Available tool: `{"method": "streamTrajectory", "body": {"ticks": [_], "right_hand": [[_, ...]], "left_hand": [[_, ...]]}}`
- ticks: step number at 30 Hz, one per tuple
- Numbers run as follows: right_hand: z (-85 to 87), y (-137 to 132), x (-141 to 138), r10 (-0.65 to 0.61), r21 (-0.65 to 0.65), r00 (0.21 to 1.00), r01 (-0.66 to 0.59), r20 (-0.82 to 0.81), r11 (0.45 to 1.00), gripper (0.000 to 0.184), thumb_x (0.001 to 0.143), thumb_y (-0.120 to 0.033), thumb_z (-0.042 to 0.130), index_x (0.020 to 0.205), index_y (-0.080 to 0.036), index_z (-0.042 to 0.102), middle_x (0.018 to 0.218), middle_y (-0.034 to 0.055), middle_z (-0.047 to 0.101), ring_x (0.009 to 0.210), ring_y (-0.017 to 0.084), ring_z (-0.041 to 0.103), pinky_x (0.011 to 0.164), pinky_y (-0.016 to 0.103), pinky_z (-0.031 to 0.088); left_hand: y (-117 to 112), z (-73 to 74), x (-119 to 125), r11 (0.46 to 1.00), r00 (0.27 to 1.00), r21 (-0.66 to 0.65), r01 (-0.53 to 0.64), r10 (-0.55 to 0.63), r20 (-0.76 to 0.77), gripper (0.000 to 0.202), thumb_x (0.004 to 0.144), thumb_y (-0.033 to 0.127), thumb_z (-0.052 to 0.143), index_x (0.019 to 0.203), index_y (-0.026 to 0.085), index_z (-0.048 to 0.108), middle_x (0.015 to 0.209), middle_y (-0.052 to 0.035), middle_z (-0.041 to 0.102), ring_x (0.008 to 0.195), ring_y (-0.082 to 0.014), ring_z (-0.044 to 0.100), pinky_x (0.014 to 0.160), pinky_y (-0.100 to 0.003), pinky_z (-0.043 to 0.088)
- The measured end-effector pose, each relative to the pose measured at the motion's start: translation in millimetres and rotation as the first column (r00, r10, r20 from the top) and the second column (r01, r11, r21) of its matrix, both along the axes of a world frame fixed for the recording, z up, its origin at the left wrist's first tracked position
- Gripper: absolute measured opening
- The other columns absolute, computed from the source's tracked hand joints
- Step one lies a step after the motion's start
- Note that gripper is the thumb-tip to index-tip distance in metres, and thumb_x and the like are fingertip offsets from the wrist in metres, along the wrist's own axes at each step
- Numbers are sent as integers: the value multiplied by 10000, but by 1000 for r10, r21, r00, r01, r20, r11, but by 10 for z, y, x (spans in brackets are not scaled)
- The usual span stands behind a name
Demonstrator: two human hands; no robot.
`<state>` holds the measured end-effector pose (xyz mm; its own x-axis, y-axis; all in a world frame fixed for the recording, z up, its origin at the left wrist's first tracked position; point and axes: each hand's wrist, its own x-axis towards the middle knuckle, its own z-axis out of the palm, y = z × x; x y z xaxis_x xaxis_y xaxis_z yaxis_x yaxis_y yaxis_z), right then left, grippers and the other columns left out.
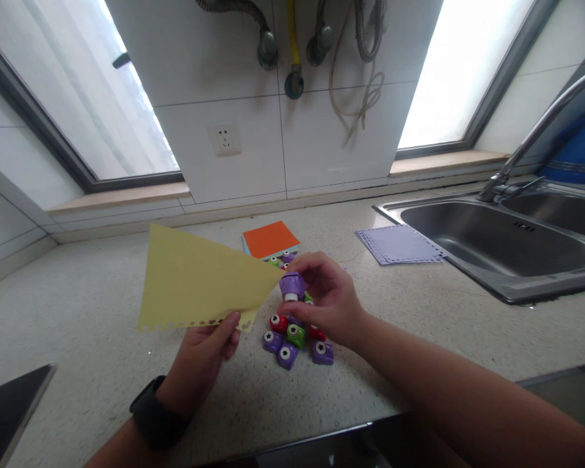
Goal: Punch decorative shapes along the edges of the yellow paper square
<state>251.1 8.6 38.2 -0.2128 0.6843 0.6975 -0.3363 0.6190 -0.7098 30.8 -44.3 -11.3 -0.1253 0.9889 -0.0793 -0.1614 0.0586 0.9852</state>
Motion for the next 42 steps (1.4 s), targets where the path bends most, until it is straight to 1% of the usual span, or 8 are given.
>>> {"method": "streamTrajectory", "body": {"ticks": [6, 15, 19, 24, 30, 36, 39, 42], "right_hand": [[-11, 2, -3, 9, -5, 1000, -9, -6, 1000, 446, 680, -250, 934, 1000, -241, 624, 889, 0, 643, 774, 136, 626, 716, 274, 561], [-3, -3, -1, 2, -17, 1000, -2, 19, 1000, 450, 684, -308, 930, 990, -239, 608, 876, 3, 641, 762, 146, 630, 711, 292, 564], [-11, -1, -3, 1, -17, 1000, 0, 31, 1000, 449, 686, -319, 929, 988, -238, 607, 867, 2, 641, 751, 147, 626, 699, 293, 561], [-15, 0, -5, 4, -15, 1000, -4, 18, 1000, 437, 687, -295, 929, 986, -242, 615, 872, -2, 643, 754, 141, 624, 700, 284, 559], [-8, -1, -2, 5, -7, 1000, -5, 30, 1000, 434, 687, -290, 928, 984, -240, 615, 864, -3, 643, 747, 141, 621, 696, 289, 561], [-31, 5, -12, -3, -19, 1000, 3, 30, 1000, 462, 681, -331, 929, 998, -237, 606, 873, 2, 649, 746, 138, 624, 689, 281, 559], [-39, 5, -14, 11, -36, 999, -10, 37, 999, 456, 693, -346, 919, 999, -237, 598, 869, 5, 648, 740, 138, 623, 685, 285, 558], [-47, 10, -12, 34, -54, 998, -31, 50, 998, 463, 688, -327, 921, 1006, -243, 594, 876, 8, 654, 760, 147, 630, 700, 297, 559]], "left_hand": [[-12, 13, 7, 1000, 1000, 0, -1, 1, 9, 317, 817, 435, 775, 685, 173, 656, 559, 29, 546, 505, -98, 413, 465, -220, 332], [2, -6, -4, 1000, 1000, -2, -10, 10, 22, 292, 810, 423, 788, 713, 171, 675, 566, 28, 560, 509, -99, 422, 465, -218, 332], [-11, -8, -12, 1000, 1000, -6, -6, 6, 5, 319, 807, 442, 789, 691, 166, 677, 568, 22, 561, 513, -100, 425, 471, -219, 336], [-11, -2, -14, 1000, 1000, -4, -9, 9, -6, 342, 810, 444, 785, 651, 168, 661, 556, 21, 551, 507, -99, 421, 471, -221, 334], [-14, -4, -6, 1000, 1000, -9, -19, 19, 8, 313, 818, 434, 777, 683, 173, 671, 570, 21, 553, 515, -101, 420, 472, -221, 330], [-15, 37, 10, 1000, 1000, -16, -19, 19, -1, 313, 799, 441, 784, 689, 171, 671, 561, 23, 551, 508, -104, 416, 468, -226, 333], [-19, 52, 14, 1000, 1000, -11, -10, 10, -21, 322, 809, 447, 772, 686, 170, 664, 556, 24, 552, 502, -104, 417, 470, -228, 332], [-25, 51, 14, 1000, 999, 2, -1, 1, -32, 301, 812, 440, 772, 722, 169, 678, 571, 24, 562, 507, -104, 426, 473, -227, 338]]}}
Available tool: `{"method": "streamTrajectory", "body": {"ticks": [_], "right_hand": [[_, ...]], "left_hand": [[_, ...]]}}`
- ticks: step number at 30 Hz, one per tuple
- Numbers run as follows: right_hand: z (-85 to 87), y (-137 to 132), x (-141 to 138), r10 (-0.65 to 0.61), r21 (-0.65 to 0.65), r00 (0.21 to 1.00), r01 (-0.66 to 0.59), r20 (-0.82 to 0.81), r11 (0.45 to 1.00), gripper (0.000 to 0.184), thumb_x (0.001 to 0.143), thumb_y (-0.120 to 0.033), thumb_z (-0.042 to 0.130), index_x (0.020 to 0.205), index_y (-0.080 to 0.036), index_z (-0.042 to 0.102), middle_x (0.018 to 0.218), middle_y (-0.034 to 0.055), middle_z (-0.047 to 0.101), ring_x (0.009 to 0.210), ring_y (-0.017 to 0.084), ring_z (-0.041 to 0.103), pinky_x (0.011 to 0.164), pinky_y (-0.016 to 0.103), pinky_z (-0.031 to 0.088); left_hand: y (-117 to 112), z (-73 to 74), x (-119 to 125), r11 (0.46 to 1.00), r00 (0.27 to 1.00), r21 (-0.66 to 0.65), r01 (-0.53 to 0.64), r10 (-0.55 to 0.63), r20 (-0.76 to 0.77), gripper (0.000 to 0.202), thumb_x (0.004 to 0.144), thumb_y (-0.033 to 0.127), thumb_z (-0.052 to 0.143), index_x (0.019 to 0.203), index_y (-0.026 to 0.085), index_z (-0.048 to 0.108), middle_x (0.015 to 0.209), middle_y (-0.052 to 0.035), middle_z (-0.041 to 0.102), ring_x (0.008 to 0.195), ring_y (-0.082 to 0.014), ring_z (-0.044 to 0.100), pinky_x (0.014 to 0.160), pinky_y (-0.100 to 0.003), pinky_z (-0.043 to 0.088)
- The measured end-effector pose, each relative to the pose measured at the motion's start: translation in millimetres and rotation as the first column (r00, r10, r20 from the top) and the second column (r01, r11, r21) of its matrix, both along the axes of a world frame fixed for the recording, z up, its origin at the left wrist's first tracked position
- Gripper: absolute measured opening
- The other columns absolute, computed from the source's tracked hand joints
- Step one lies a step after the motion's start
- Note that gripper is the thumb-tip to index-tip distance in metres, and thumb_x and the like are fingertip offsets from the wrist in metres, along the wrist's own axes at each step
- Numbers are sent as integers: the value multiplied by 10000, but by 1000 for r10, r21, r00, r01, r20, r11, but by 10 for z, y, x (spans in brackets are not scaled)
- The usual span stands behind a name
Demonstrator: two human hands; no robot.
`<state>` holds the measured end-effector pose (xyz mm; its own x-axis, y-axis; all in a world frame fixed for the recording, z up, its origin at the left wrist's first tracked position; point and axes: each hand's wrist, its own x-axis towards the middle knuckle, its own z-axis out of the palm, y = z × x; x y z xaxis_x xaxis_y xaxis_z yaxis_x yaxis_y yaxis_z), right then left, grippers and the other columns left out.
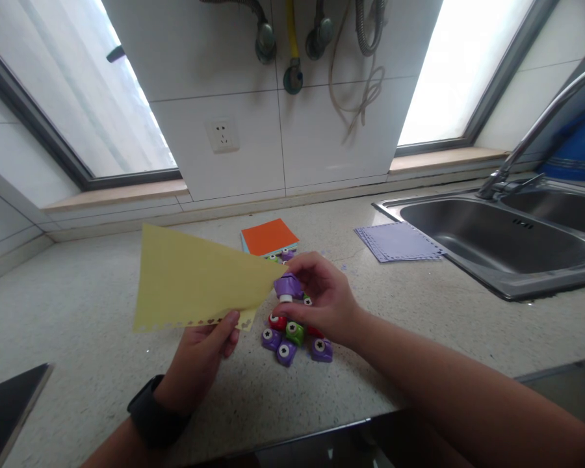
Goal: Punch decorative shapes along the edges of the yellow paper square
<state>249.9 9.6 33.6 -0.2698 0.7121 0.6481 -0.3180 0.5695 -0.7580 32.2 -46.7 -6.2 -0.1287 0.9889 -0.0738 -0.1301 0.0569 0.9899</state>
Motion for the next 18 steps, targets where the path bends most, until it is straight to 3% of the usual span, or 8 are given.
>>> {"method": "streamTrajectory", "body": {"ticks": [8, 14, 18], "right_hand": [[-4, 14, -5, 48, -128, 998, -42, 47, 991, 446, 672, -288, 921, 985, -231, 608, 841, -9, 655, 728, 140, 618, 678, 295, 540], [-9, 20, -30, 181, -382, 979, -135, 89, 914, 444, 625, -291, 939, 919, -212, 616, 778, -28, 646, 639, 113, 602, 575, 254, 520], [-7, 26, -50, 209, -443, 976, -158, 67, 883, 452, 620, -291, 942, 918, -211, 612, 777, -33, 647, 632, 104, 605, 572, 243, 526]], "left_hand": [[-21, -35, -28, 1000, 999, 14, -2, 3, -44, 343, 798, 442, 782, 653, 152, 670, 573, 10, 561, 509, -104, 439, 481, -240, 361], [-35, -40, -32, 1000, 996, 15, 17, -15, -93, 358, 820, 441, 763, 637, 155, 648, 564, 9, 570, 512, -109, 467, 486, -243, 378], [-51, -13, -13, 999, 991, 40, 16, -10, -132, 338, 829, 438, 749, 666, 167, 629, 561, 20, 566, 497, -111, 464, 471, -243, 375]]}}
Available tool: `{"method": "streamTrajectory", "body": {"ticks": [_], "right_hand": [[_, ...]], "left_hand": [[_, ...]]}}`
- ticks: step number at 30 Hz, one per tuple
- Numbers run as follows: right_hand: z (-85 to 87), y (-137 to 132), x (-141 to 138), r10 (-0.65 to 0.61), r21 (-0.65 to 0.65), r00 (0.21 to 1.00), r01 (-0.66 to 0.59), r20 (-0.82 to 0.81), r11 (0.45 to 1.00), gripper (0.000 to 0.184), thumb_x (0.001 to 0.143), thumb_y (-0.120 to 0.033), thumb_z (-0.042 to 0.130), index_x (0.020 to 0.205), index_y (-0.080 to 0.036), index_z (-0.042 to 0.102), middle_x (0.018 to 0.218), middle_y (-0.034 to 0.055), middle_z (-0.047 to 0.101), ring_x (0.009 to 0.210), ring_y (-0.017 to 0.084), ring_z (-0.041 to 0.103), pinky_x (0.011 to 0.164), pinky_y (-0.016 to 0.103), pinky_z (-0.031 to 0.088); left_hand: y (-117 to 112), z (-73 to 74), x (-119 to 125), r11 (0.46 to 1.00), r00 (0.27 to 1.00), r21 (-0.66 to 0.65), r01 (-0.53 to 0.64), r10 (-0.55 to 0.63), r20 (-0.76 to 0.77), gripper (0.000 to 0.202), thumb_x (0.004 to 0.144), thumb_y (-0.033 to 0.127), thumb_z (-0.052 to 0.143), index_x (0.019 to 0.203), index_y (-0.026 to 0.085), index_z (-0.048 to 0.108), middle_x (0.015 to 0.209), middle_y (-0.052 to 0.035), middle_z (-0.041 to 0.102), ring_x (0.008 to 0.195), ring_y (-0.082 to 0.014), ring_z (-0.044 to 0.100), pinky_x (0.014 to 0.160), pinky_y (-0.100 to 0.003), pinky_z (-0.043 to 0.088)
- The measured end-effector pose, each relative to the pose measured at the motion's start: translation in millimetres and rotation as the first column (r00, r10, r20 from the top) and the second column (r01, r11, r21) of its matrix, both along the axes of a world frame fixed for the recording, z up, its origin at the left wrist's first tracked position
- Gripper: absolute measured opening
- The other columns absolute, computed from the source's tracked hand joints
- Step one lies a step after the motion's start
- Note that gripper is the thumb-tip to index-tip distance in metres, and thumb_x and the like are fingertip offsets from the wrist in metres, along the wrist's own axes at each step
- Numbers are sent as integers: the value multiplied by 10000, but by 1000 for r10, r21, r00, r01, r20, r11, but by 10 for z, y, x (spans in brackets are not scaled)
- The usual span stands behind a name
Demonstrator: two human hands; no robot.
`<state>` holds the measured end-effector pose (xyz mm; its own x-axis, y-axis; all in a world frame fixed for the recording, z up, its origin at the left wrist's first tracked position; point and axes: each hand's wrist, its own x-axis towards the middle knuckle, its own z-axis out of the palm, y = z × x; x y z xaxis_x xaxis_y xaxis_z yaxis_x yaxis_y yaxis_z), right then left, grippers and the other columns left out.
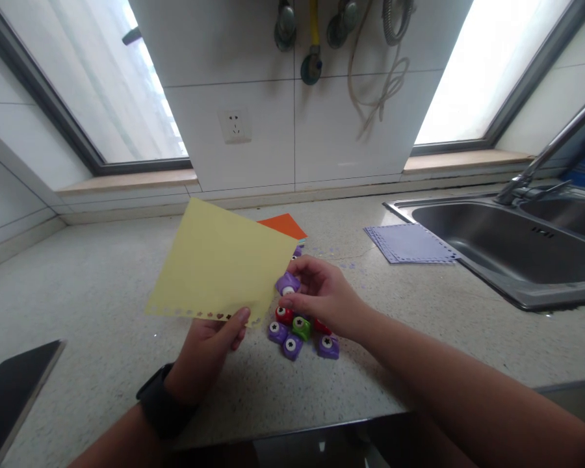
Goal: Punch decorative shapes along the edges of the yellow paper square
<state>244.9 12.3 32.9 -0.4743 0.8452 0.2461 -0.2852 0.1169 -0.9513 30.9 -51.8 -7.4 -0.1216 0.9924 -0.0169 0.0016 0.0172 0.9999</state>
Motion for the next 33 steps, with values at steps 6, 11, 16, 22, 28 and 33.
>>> {"method": "streamTrajectory", "body": {"ticks": [6, 11, 16, 22, 28, 33], "right_hand": [[6, -11, -11, -18, 5, 1000, 18, 20, 1000, 467, 616, -253, 943, 917, -218, 588, 776, -43, 631, 612, 86, 578, 549, 216, 508], [-8, -26, 0, 2, 0, 994, -2, 114, 1000, 474, 630, -289, 936, 939, -211, 586, 781, -38, 633, 593, 92, 583, 546, 237, 510], [15, -36, -8, 65, -59, 988, -58, 140, 997, 448, 653, -317, 926, 963, -197, 626, 772, -28, 657, 601, 109, 625, 585, 266, 550], [49, -43, -34, 136, -138, 988, -124, 78, 983, 391, 691, -386, 910, 937, -185, 683, 820, 15, 712, 669, 133, 661, 657, 300, 580], [61, -47, -9, 156, -159, 977, -133, 145, 978, 337, 766, -436, 857, 884, -169, 690, 723, 5, 677, 618, 128, 622, 595, 274, 534], [85, -52, 10, 204, -192, 968, -174, 148, 966, 303, 801, -425, 832, 905, -166, 715, 736, 12, 674, 594, 115, 611, 548, 244, 497]], "left_hand": [[-36, 19, -5, 999, 988, 40, -10, 17, -156, 365, 863, 437, 703, 624, 185, 592, 541, 25, 539, 497, -122, 468, 486, -256, 386], [-46, 42, -13, 997, 971, 71, -14, 30, -236, 412, 881, 422, 670, 557, 200, 545, 516, 27, 504, 493, -125, 461, 497, -265, 386], [-46, 81, 11, 998, 971, 68, -1, 17, -239, 380, 874, 408, 665, 572, 205, 553, 520, 26, 513, 488, -128, 473, 487, -265, 387], [-55, 134, 64, 996, 953, 65, 67, -44, -300, 423, 904, 394, 602, 524, 219, 540, 494, 10, 531, 484, -149, 528, 510, -283, 438], [-74, 118, 79, 997, 957, 38, 63, -50, -284, 433, 926, 437, 577, 556, 213, 584, 540, -18, 593, 515, -167, 568, 519, -291, 465], [-77, 113, 90, 996, 975, 10, 85, -81, -208, 445, 940, 481, 551, 595, 204, 606, 563, -25, 601, 508, -161, 540, 485, -285, 437]]}}
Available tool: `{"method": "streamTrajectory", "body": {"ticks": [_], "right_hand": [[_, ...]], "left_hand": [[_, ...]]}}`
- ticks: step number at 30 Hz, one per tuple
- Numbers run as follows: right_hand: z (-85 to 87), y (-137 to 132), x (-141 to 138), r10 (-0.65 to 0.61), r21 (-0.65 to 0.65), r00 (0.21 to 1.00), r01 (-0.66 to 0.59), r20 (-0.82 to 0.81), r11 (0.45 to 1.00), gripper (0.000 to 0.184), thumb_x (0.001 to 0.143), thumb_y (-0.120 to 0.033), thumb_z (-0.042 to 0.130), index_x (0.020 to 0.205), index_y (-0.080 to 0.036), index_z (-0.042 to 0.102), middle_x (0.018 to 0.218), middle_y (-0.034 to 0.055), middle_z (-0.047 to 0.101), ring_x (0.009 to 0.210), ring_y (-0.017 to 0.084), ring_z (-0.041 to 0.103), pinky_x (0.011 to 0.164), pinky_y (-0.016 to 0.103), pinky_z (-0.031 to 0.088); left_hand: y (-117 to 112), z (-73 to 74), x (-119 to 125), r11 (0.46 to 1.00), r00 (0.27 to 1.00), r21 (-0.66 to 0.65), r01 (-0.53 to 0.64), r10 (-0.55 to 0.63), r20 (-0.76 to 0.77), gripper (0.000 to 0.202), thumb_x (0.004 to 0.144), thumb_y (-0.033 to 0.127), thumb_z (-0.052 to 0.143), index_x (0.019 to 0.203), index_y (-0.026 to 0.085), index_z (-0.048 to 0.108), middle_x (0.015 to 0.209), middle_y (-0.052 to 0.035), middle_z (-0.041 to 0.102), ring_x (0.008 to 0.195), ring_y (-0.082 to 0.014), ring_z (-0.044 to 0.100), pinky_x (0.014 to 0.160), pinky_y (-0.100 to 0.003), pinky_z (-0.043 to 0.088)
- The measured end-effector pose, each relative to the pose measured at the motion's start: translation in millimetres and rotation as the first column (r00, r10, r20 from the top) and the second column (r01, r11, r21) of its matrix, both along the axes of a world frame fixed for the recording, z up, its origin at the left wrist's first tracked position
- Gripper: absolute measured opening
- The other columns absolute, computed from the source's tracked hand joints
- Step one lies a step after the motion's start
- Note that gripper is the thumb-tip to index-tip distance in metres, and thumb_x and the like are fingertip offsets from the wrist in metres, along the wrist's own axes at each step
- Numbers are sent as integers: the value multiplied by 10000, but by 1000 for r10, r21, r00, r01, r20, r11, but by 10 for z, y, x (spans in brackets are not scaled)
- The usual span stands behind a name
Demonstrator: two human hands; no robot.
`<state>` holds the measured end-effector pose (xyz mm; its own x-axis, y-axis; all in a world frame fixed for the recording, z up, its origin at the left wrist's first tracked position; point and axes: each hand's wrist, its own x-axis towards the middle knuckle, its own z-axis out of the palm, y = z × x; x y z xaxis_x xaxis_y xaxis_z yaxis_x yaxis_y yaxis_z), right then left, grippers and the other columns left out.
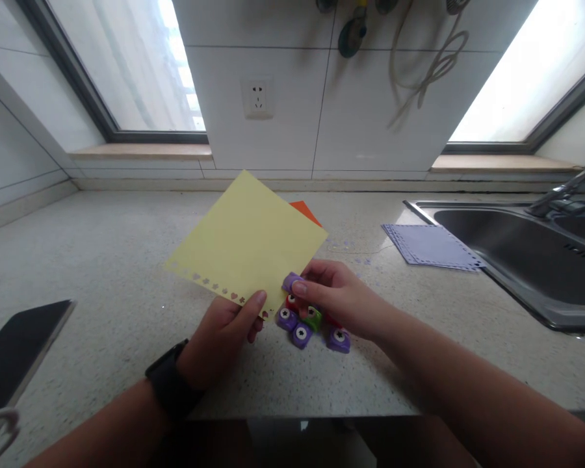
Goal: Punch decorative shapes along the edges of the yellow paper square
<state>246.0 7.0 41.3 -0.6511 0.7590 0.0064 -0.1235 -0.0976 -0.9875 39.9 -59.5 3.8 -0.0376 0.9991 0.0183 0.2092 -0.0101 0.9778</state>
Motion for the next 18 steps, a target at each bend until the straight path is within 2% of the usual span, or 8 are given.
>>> {"method": "streamTrajectory", "body": {"ticks": [6, 12, 18], "right_hand": [[-10, -48, -20, 46, -48, 999, -45, 17, 998, 299, 816, -427, 825, 906, -169, 705, 743, 21, 695, 617, 121, 641, 575, 243, 528], [0, -112, -78, 107, -98, 994, -106, 2, 990, 308, 814, -419, 827, 936, -163, 705, 743, 11, 692, 596, 108, 635, 562, 235, 545], [8, -123, -97, 125, -124, 992, -127, -23, 984, 304, 820, -415, 822, 940, -156, 717, 757, 10, 679, 594, 98, 618, 566, 232, 549]], "left_hand": [[-10, 25, 34, 1000, 999, 1, 22, -22, 39, 500, 952, 532, 519, 575, 208, 577, 560, -28, 586, 492, -154, 505, 453, -282, 399], [-43, 80, 65, 1000, 997, 23, -2, 4, -78, 550, 970, 540, 487, 525, 221, 540, 497, -3, 531, 481, -150, 501, 491, -286, 398], [-66, 109, 64, 996, 995, 85, 41, -33, -94, 502, 989, 486, 483, 565, 221, 536, 507, 31, 511, 466, -128, 456, 476, -267, 368]]}}
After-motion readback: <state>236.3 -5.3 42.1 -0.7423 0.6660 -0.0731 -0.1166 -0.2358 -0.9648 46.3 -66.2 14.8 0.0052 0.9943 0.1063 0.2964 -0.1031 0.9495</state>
